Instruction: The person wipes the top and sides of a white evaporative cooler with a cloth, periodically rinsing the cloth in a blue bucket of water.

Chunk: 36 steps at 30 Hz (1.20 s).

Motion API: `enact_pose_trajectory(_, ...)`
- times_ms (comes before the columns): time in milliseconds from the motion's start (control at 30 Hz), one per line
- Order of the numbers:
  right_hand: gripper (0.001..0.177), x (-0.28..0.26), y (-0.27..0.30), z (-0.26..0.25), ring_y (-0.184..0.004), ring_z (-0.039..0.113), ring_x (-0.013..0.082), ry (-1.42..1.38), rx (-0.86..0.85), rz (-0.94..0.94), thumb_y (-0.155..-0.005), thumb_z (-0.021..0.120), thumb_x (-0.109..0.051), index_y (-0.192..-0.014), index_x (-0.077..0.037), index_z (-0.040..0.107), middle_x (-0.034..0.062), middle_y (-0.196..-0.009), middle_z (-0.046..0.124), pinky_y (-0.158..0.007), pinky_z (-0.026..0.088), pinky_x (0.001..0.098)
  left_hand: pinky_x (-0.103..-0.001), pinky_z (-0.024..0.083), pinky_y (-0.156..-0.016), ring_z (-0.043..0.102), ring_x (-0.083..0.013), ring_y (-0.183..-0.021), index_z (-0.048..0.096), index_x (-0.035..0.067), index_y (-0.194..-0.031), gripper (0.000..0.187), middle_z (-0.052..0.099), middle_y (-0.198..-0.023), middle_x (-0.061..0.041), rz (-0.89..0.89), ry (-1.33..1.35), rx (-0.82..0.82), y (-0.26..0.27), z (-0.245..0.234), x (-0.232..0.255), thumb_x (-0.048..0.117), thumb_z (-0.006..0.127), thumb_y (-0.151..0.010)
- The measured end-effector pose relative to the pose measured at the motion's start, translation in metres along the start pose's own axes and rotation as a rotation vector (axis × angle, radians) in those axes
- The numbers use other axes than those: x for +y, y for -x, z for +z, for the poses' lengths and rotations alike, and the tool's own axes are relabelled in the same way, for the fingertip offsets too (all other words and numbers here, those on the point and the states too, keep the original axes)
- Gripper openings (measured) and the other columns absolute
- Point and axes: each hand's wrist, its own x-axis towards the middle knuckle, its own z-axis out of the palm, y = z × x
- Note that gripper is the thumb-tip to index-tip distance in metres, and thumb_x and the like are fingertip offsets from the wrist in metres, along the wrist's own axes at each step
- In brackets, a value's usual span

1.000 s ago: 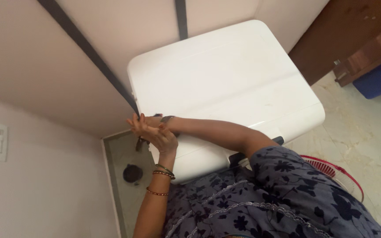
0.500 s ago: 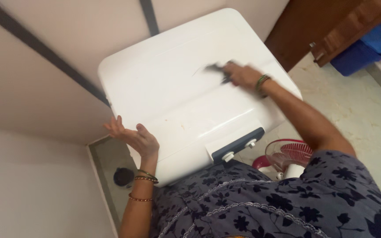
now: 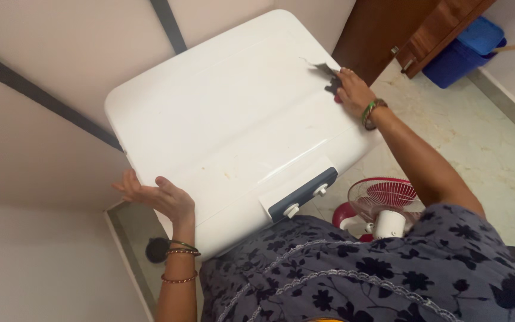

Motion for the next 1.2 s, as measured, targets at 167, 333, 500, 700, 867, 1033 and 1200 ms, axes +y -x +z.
enact_pose_trajectory(167,0.071,-0.069,0.058,0.003,-0.152,0.019,0.034,0.049,-0.059,-0.035,-0.092,0.057,-0.022,-0.153,0.004,0.03,0.0253,-0.164,0.022,-0.121,0.019,0.0529,-0.075,-0.002,-0.125,0.001,-0.0532,-0.157,0.025,-0.002,-0.152,0.072,0.025,-0.159,-0.026,0.015,-0.01,-0.058,0.001,-0.001,0.006,0.057,0.019,-0.111)
enact_pose_trajectory(333,0.057,-0.173,0.113,0.028,-0.141,0.044,0.0352,-0.079,0.132,-0.247,-0.092,0.055,-0.002,-0.147,-0.002,0.044,0.0223,-0.15,0.048,-0.118,0.036,0.0508,-0.075,-0.003,-0.125,0.0,-0.0529,-0.157,0.024,-0.003,-0.153,0.075,0.025,-0.16,-0.026,0.046,-0.043,-0.124,0.0,0.0,0.002,0.058,0.017,-0.111)
enact_pose_trajectory(500,0.058,-0.291,0.14,0.051,-0.123,0.06,0.0242,-0.292,-0.109,-0.272,-0.1,0.047,0.01,-0.155,-0.007,0.044,0.013,-0.124,0.064,-0.112,0.05,0.0355,-0.073,-0.003,-0.128,0.002,-0.0505,-0.159,0.026,0.0,-0.152,0.074,0.026,-0.16,-0.024,0.023,-0.038,-0.124,-0.002,-0.003,0.001,0.06,0.017,-0.111)
enact_pose_trajectory(700,0.049,-0.307,0.152,0.061,-0.126,0.061,0.0252,-0.442,-0.02,-0.471,-0.089,0.059,-0.007,-0.138,-0.012,0.058,0.0095,-0.142,0.063,-0.099,0.057,0.0365,-0.072,-0.005,-0.128,-0.002,-0.049,-0.159,0.024,0.0,-0.154,0.07,0.026,-0.161,-0.023,-0.006,-0.053,-0.15,0.0,-0.008,-0.005,0.055,0.016,-0.112)
enact_pose_trajectory(867,0.067,-0.219,0.143,0.014,-0.078,0.069,0.022,-1.24,-0.382,0.153,-0.096,0.048,-0.06,-0.147,-0.017,0.057,0.0171,-0.102,0.072,-0.067,0.061,0.0356,-0.068,0.0,-0.133,0.005,-0.0456,-0.16,0.017,-0.003,-0.156,0.072,0.022,-0.163,-0.027,-0.002,0.012,-0.112,0.001,-0.005,-0.013,0.056,0.017,-0.115)
enact_pose_trajectory(1033,0.045,-0.113,0.161,-0.02,-0.085,0.065,0.0127,-0.957,0.259,0.225,-0.11,0.048,-0.029,-0.147,-0.005,0.058,0.0104,-0.117,0.072,-0.076,0.058,0.0283,-0.066,0.004,-0.133,0.006,-0.0446,-0.159,0.016,-0.002,-0.156,0.077,0.022,-0.161,-0.026,-0.034,0.133,-0.082,0.001,0.002,-0.013,0.061,0.017,-0.112)
enact_pose_trajectory(1200,0.046,-0.05,0.155,0.025,-0.118,0.057,0.0311,-0.407,0.46,0.313,-0.11,0.052,-0.016,-0.152,0.0,0.054,0.0262,-0.134,0.059,-0.099,0.049,0.0404,-0.066,0.005,-0.134,-0.002,-0.0471,-0.16,0.021,0.001,-0.154,0.073,0.023,-0.16,-0.024,-0.041,0.101,-0.072,0.002,0.003,-0.012,0.06,0.015,-0.112)
